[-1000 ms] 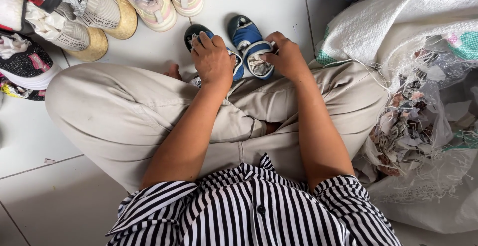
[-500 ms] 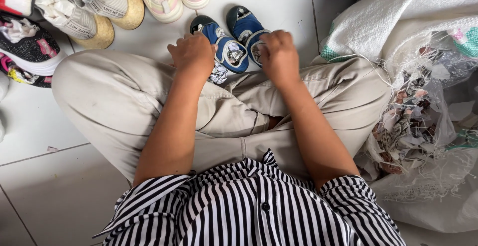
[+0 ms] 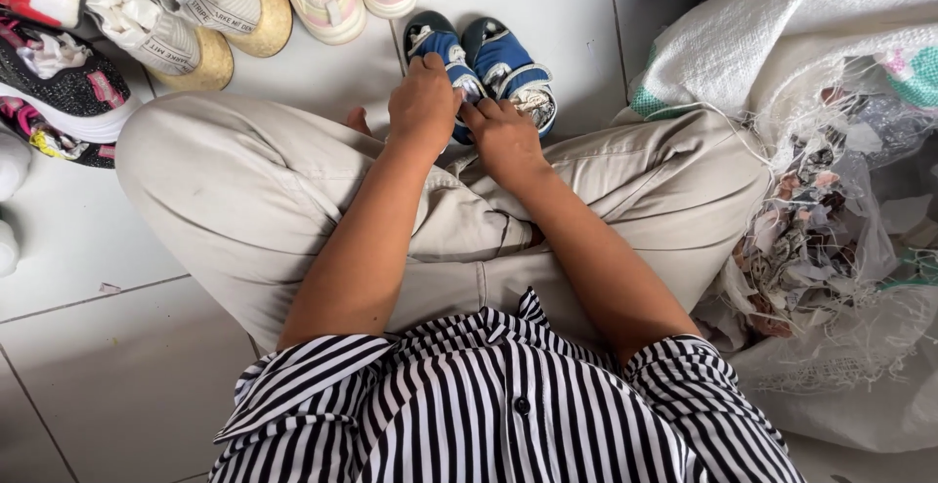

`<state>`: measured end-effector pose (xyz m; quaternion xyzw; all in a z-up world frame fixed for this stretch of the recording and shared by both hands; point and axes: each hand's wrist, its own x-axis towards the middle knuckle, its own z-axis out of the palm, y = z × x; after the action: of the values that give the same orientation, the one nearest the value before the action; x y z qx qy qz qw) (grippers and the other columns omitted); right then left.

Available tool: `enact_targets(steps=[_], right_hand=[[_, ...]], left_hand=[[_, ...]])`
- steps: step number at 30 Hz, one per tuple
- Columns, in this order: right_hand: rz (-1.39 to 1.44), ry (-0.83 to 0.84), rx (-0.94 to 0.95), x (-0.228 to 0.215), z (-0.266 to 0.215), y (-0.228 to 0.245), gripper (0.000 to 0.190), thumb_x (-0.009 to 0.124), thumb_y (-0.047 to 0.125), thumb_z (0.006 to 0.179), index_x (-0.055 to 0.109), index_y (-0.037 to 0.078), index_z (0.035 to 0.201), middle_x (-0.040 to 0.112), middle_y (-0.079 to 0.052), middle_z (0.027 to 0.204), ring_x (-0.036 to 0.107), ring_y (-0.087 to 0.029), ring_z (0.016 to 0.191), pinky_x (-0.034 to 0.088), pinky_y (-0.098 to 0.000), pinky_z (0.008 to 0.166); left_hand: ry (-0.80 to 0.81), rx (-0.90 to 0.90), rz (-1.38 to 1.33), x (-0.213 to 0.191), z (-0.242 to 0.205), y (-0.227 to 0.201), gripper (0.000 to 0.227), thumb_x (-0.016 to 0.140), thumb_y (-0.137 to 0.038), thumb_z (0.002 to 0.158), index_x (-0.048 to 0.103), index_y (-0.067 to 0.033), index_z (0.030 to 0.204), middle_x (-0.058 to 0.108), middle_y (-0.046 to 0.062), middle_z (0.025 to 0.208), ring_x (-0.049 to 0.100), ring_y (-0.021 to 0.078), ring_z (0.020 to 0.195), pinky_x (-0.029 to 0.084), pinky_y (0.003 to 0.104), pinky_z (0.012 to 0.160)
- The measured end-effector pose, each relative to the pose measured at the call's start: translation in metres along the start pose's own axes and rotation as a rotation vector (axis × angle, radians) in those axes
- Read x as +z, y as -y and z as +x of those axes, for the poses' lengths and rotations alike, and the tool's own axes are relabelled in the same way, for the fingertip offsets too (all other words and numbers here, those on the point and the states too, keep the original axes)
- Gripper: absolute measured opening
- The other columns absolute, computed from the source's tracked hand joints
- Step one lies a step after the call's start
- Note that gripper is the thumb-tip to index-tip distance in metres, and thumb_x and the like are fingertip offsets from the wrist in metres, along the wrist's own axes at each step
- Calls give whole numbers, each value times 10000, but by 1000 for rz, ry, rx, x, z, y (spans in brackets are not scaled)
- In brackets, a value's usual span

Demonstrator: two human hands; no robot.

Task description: The person sits on the floor and repeatedly stuffs crumpled paper into a pair of small blue shoes. They pull paper from a large sack beside them, crumple it, and insert it into the shoes to fill the interior space.

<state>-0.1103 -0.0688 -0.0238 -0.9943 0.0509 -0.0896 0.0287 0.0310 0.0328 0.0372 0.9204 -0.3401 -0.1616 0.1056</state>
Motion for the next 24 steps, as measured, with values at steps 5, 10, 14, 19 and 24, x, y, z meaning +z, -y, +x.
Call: enact_targets(steps=[5, 10, 14, 19, 24], right_hand=[[128, -52, -15, -53, -3, 23, 427, 660, -64, 822, 686, 67, 1228, 564, -145, 1056, 590, -373, 926, 556, -477, 588], [261, 286, -73, -38, 8, 67, 555, 614, -104, 776, 545, 92, 1291, 591, -157, 1171, 702, -411, 843, 512, -537, 428], [74, 307, -96, 38, 13, 65, 260, 640, -73, 755, 686, 73, 965, 682, -153, 865, 658, -284, 561, 515, -415, 385], [367, 500, 103, -23, 23, 58, 416, 513, -10, 866, 594, -8, 1274, 576, -301, 1279, 684, -494, 887, 572, -584, 628], [802, 318, 407, -132, 19, 5, 513, 682, -102, 781, 680, 58, 1268, 676, -150, 1350, 655, -309, 1212, 462, -413, 1102]], left_hand=[[118, 17, -313, 0, 9, 10, 324, 610, -286, 1030, 523, -37, 1218, 638, 195, 1148, 662, 443, 966, 521, 547, 714], [154, -15, -507, -30, 3, 10, 394, 488, -219, 1036, 578, -72, 1390, 688, 196, 1277, 619, 408, 1185, 473, 496, 965], [182, -10, -476, -24, -1, 11, 437, 499, -246, 1051, 515, -53, 1443, 641, 211, 1352, 598, 426, 1226, 491, 520, 963], [206, -31, -465, -29, 0, 10, 452, 499, -260, 1045, 503, -61, 1452, 621, 207, 1382, 580, 434, 1246, 476, 537, 979], [157, -15, -544, -6, 15, 21, 441, 474, -325, 1027, 577, -67, 1369, 707, 202, 1230, 610, 451, 1173, 463, 535, 943]])
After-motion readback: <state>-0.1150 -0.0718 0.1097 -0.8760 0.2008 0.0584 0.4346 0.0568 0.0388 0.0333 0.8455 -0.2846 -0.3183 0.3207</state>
